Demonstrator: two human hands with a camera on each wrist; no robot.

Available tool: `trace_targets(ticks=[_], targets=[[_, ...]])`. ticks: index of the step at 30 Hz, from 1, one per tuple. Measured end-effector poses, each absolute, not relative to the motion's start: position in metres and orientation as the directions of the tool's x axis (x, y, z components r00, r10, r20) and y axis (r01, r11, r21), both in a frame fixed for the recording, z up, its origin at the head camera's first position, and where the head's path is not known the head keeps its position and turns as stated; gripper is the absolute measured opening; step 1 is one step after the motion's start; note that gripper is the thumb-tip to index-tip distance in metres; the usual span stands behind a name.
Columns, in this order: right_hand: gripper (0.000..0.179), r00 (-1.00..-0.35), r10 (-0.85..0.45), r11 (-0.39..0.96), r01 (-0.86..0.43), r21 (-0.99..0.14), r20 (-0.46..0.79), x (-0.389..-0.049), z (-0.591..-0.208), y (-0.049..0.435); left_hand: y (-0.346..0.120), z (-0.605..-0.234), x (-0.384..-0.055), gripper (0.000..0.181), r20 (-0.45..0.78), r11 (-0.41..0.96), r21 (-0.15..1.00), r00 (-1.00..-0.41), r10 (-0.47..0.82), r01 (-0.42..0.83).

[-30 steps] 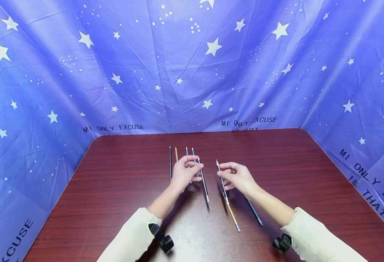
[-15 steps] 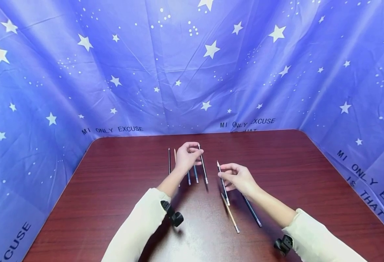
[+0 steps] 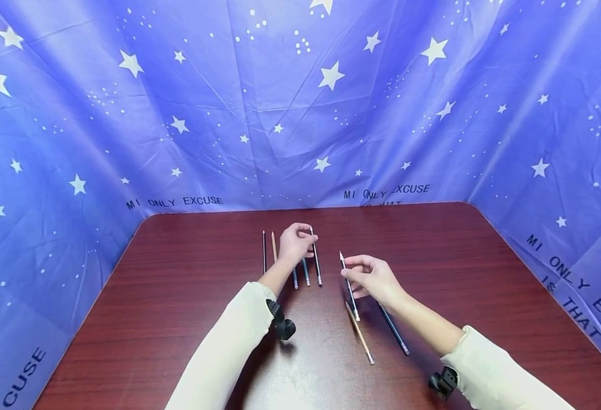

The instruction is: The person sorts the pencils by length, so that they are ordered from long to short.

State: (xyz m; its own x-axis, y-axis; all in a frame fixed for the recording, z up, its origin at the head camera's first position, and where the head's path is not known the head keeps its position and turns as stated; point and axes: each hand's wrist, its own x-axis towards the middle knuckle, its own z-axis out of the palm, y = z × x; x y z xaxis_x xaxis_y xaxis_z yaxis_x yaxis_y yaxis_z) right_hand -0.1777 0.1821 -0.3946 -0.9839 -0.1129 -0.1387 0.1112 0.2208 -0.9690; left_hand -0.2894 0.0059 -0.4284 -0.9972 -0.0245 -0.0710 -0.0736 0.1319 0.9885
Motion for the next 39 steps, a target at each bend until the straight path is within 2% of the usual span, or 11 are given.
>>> trace_targets(ticks=[18, 33, 39], targets=[[0.041, -0.985, -0.094, 0.227, 0.123, -0.966, -0.147, -0.178, -0.396, 0.183, 0.011, -0.451, -0.298, 0.031, -0.123, 0.119, 0.984, -0.991, -0.056, -0.129], [0.041, -0.984, -0.101, 0.234, 0.123, -0.964, -0.150, -0.179, -0.396, 0.186, 0.020, -0.447, -0.302, 0.030, -0.131, 0.231, 0.962, -0.989, -0.069, -0.143], [0.041, -0.983, -0.103, 0.230, 0.124, -0.965, -0.151, -0.180, -0.395, 0.187, 0.022, -0.451, -0.303, 0.029, -0.129, 0.230, 0.963, -0.989, -0.067, -0.141]])
